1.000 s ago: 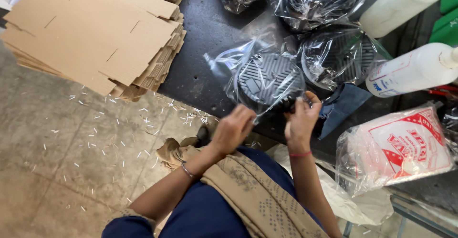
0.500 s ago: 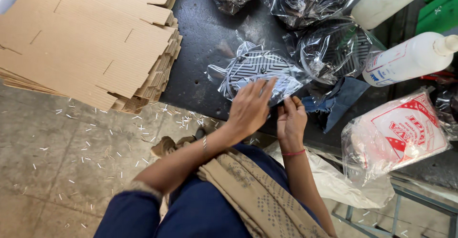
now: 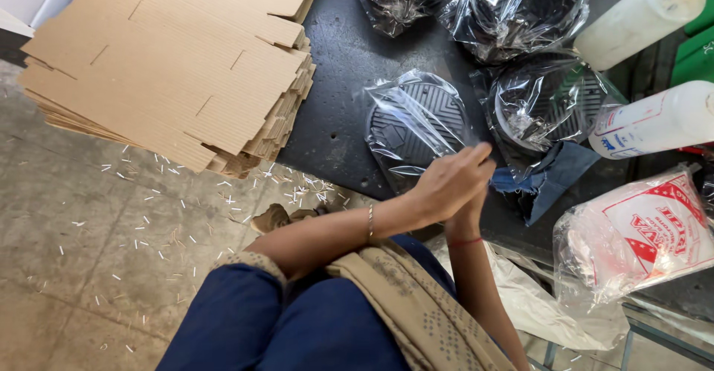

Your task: The person wipes round LED panel lights with a blue cloth and wraps one in plastic film, then folds flat cardboard blanks into boxes, inserting white divider inserts and stacking the finished boxes on the workbench.

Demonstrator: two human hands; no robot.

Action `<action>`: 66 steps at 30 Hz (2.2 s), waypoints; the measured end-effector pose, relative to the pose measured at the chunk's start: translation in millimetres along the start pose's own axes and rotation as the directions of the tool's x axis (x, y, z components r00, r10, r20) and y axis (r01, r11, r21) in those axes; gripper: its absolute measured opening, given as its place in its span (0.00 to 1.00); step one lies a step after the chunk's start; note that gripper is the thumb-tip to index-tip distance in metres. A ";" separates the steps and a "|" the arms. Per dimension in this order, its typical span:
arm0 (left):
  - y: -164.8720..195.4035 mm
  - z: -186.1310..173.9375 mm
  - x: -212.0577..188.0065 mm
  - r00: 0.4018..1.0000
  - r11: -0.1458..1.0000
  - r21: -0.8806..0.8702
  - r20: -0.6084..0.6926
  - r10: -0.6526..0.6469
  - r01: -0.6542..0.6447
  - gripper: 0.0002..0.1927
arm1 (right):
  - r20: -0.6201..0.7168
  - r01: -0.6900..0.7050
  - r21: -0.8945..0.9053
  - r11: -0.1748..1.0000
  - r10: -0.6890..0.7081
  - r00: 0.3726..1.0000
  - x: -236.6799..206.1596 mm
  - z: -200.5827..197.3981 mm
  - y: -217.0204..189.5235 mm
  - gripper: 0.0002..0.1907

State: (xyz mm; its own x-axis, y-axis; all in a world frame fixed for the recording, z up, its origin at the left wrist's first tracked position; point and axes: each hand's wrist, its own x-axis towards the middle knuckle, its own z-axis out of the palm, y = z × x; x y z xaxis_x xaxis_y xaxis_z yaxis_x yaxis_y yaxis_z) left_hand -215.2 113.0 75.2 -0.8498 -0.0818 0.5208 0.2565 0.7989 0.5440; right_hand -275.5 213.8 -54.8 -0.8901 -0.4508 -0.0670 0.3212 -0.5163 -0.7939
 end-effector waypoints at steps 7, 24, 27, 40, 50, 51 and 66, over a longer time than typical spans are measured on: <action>-35.2 -58.2 -25.5 0.939 0.947 -0.307 0.344 0.020 0.092 0.22 | -0.072 -0.117 0.138 0.983 0.128 0.989 6.4 10.5 18.2 0.20; -133.7 -16.3 -33.9 0.879 0.899 0.035 0.229 0.418 -0.436 0.14 | -0.010 -0.026 -0.669 0.743 0.025 1.000 -6.5 37.0 -47.8 0.15; -129.7 -24.6 -24.4 0.972 0.984 -0.118 0.178 0.156 -0.136 0.12 | -0.092 -0.173 -0.734 0.657 0.156 0.983 -28.4 37.7 -98.2 0.12; -107.9 -133.2 28.4 0.782 -0.100 -0.856 0.506 -0.364 0.508 0.17 | 0.246 -0.125 -0.489 0.863 0.274 0.930 17.9 69.2 -120.9 0.19; -133.2 -136.4 35.6 0.740 -0.141 -0.874 0.470 -0.481 0.464 0.24 | 0.471 0.119 -0.719 0.685 0.355 0.808 69.0 110.3 -118.9 0.23; -134.6 -136.7 38.1 0.743 -0.124 -0.874 0.467 -0.480 0.469 0.24 | 0.452 0.074 -0.726 0.683 0.393 0.801 75.9 111.9 -119.8 0.22; -147.9 -146.2 39.0 0.869 0.570 -0.658 0.328 -0.372 0.492 0.27 | 0.554 0.473 -0.830 0.295 0.531 0.641 103.5 163.2 -143.7 0.17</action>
State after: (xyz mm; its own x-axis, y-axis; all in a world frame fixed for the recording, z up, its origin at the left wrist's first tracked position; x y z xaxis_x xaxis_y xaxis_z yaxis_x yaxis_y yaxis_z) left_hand -219.0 -95.5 111.2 -0.9844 -0.1726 0.0346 0.0310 0.0235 0.9992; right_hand -361.1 122.5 150.9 -0.2205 -0.9667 -0.1299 -0.5948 0.2388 -0.7676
